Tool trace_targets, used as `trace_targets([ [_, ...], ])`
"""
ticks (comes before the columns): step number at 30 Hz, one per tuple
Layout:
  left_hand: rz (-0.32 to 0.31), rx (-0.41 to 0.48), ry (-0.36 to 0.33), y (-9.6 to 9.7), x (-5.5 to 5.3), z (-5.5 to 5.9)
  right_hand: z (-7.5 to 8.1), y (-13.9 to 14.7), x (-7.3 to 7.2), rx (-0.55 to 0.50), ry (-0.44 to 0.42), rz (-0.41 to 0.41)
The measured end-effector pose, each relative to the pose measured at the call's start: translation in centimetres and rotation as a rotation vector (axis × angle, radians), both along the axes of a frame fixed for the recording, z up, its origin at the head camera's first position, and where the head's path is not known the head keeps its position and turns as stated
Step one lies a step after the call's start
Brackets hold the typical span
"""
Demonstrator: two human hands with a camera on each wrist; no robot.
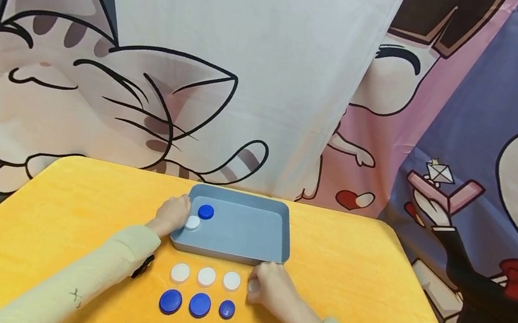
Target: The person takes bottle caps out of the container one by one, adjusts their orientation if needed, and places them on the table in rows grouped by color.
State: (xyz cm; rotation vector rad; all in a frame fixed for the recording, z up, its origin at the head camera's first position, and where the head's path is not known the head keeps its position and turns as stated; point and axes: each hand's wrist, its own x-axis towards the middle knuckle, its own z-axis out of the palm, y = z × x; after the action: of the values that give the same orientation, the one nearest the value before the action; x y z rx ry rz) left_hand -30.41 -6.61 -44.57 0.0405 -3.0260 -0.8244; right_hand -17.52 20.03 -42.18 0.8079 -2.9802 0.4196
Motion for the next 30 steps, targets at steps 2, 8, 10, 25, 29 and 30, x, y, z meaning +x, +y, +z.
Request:
trace_targets([
  [2, 0.002, -0.003, -0.003, 0.0, 0.0, 0.0, 0.0, 0.0, 0.1, 0.005, -0.004, -0.01],
  [8, 0.001, 0.001, -0.007, 0.0, 0.0, 0.1, 0.1, -0.1, 0.3, 0.029, -0.025, -0.024],
  [10, 0.0, 0.003, -0.01, 0.0, 0.0, 0.1, 0.2, -0.2, 0.3, 0.043, -0.022, -0.021],
  [25, 0.013, -0.002, -0.024, 0.1, -0.1, -0.1, 2.0, 0.0, -1.2, -0.125, 0.024, -0.01],
  [29, 0.013, -0.008, -0.022, 0.0, -0.1, -0.2, 2.4, -0.1, -1.8, -0.168, 0.008, -0.015],
  [30, 0.012, -0.01, -0.022, 0.0, -0.2, -0.2, 2.5, -0.1, -1.9, -0.174, 0.009, -0.019],
])
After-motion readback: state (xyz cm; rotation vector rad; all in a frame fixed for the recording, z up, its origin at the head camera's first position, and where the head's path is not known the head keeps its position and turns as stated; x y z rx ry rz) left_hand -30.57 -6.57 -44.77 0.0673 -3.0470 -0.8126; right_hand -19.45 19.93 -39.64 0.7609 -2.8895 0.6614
